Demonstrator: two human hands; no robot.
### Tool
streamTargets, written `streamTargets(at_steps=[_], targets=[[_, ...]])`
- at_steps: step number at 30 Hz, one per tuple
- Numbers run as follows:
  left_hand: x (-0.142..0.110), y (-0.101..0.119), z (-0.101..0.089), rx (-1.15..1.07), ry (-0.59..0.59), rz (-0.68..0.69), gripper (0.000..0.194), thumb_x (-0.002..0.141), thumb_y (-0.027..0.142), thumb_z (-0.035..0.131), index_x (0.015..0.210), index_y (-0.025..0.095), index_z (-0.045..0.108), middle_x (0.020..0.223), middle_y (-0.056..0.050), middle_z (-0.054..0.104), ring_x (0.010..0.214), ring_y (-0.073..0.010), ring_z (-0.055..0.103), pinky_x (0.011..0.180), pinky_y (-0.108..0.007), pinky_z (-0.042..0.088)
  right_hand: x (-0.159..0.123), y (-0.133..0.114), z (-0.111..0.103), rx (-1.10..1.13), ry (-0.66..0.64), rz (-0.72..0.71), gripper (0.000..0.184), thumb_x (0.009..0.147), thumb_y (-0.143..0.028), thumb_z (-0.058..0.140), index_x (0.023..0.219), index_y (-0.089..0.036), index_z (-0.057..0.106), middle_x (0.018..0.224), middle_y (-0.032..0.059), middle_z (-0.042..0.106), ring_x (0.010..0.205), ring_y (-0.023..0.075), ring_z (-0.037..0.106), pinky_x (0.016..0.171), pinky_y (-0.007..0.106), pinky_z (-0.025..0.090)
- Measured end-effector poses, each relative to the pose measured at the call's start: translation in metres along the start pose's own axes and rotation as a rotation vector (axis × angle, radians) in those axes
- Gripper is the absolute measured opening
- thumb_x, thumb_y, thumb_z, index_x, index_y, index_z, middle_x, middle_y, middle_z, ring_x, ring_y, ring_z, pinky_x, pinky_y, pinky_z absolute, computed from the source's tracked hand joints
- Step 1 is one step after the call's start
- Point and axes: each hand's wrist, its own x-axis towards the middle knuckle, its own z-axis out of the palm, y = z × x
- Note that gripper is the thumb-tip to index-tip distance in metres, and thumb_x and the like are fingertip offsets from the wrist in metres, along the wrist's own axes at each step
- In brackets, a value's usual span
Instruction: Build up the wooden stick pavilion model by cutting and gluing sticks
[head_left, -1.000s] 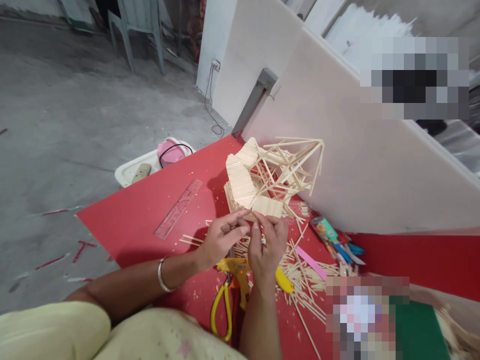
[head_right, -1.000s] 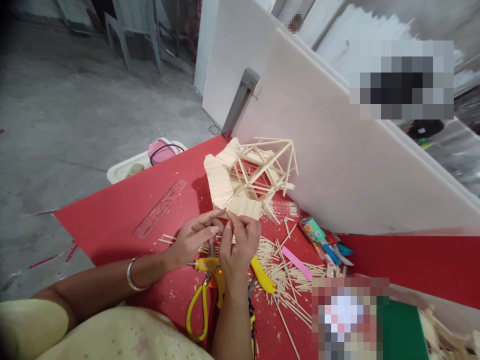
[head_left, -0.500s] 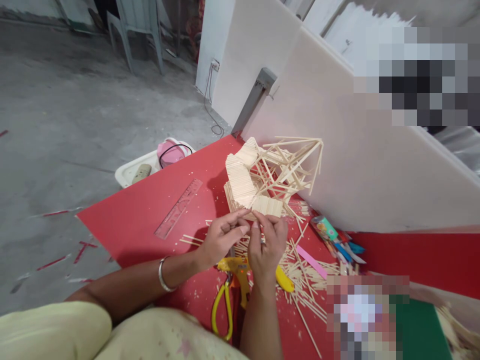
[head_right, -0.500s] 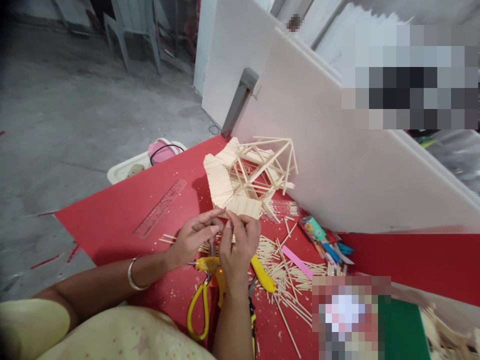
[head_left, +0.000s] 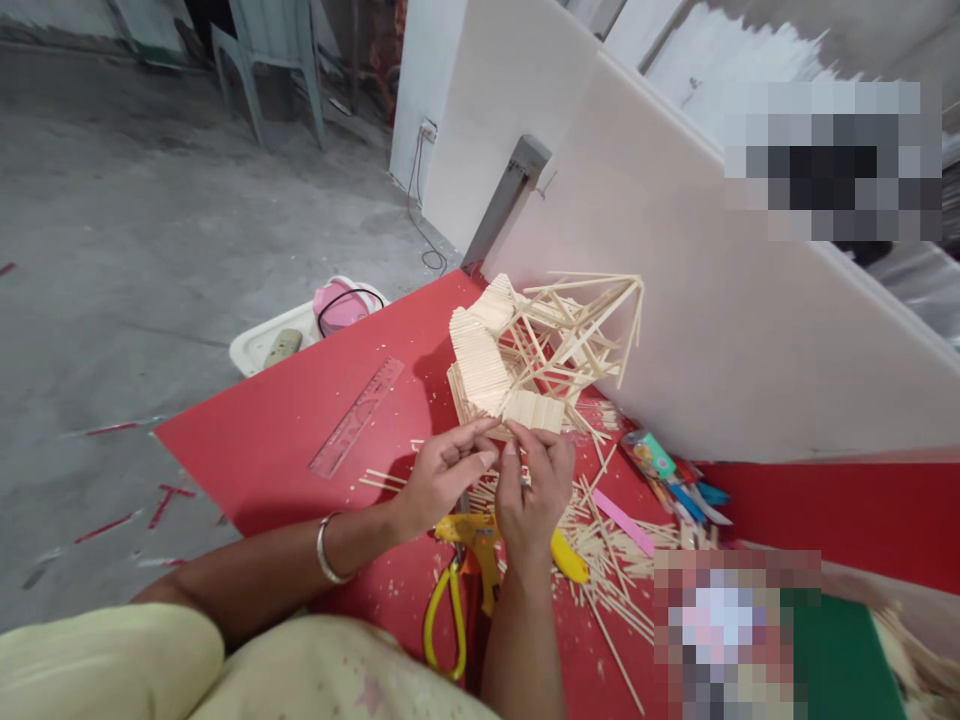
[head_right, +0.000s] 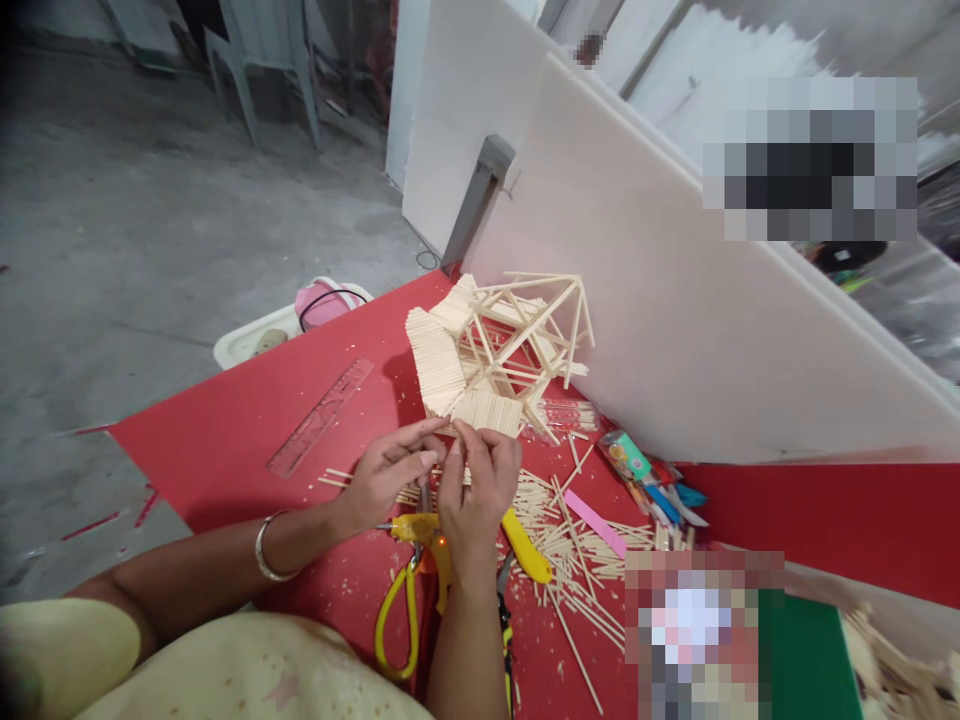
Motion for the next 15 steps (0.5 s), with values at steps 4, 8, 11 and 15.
streamTargets(at_steps=[4,8,11,15], targets=[[-0.0001,-0.0014,-0.001,0.008,-0.001,0.003,0.045,0.088,0.033,0.07,0.129,0.015,0.065,0.086,-0.005,0.064,0.066,-0.0103,0.053,0.06,-0.022,0.044,0.001,-0.0017,0.0003,0.016,0.021,0.013,0.028,0.094,-0.02,0.055,0.117,-0.023,0.069,0.097,0.0074,0.06,0.094,0.0193,0.057,0.083,0.039,0.05],[-0.0003,-0.0015,-0.0012,0.009,-0.001,0.003,0.045,0.087,0.033,0.07,0.129,0.016,0.066,0.086,-0.004,0.064,0.068,-0.0107,0.053,0.062,-0.022,0.044,0.0017,-0.0016,-0.0001,0.03,0.072,-0.016,0.026,0.092,-0.017,0.057,0.115,-0.021,0.068,0.098,0.0074,0.061,0.093,0.0192,0.058,0.083,0.039,0.05],[-0.0001,-0.0011,-0.0011,0.005,-0.003,0.006,0.044,0.087,0.033,0.07,0.128,0.016,0.066,0.085,-0.004,0.064,0.068,-0.0109,0.053,0.062,-0.023,0.044,0.0017,-0.0018,-0.0009,0.013,0.072,-0.025,0.024,0.092,-0.017,0.057,0.113,-0.022,0.068,0.097,0.0074,0.061,0.093,0.0198,0.059,0.082,0.04,0.051],[0.0003,-0.0016,-0.0015,-0.002,-0.004,0.011,0.044,0.087,0.032,0.07,0.128,0.015,0.066,0.084,-0.004,0.064,0.067,-0.0107,0.053,0.061,-0.023,0.043,0.0018,-0.003,-0.0009,0.004,0.066,-0.018,0.023,0.093,-0.019,0.057,0.113,-0.022,0.068,0.097,0.0072,0.062,0.094,0.0193,0.059,0.083,0.039,0.051]])
